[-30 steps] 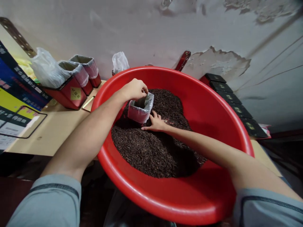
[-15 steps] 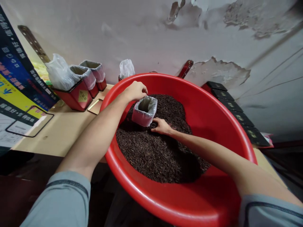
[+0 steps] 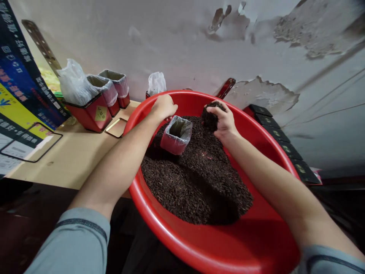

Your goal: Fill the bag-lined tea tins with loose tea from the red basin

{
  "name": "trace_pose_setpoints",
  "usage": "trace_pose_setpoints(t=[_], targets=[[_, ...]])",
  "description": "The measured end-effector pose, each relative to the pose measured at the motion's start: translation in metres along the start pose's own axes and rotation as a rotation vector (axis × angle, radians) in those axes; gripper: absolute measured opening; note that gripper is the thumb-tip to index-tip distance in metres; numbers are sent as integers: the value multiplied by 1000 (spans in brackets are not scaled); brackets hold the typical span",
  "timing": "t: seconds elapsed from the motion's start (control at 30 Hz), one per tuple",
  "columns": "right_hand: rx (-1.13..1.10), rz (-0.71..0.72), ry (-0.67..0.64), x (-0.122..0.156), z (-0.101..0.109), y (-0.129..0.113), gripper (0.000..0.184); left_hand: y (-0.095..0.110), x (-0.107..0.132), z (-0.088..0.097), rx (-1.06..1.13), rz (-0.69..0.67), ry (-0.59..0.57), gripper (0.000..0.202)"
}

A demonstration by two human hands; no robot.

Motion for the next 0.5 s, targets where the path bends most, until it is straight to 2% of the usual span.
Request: trace_pose_setpoints(t=[0.1,0.23,0.33,0.43,0.5], targets=[[-122,77,-11,-2,-36,-2,30,7,3,-4,108,43,31,35],[-215,91,67,2,-69,11,35,23,11,-7,253,75,-1,52],[-244,51,90,7,-82,22,42,26,13,-8,326,86,-42,58],[-239,25,100,13,-84,29,46,21,11,-8,328,120,-67,58],[-228,28,95,14,-84,30,46,20,10,-8,241,40,-90,59]])
Point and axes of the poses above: each hand's wrist, its own x-axis away from the middle knuckle, its own z-axis out of the back of the hand, y = z × x, the point moved 3 cm from there along -x, towards the middle knuckle, and after that the axes turned 2 degrees about z, right-handed, at the moved point
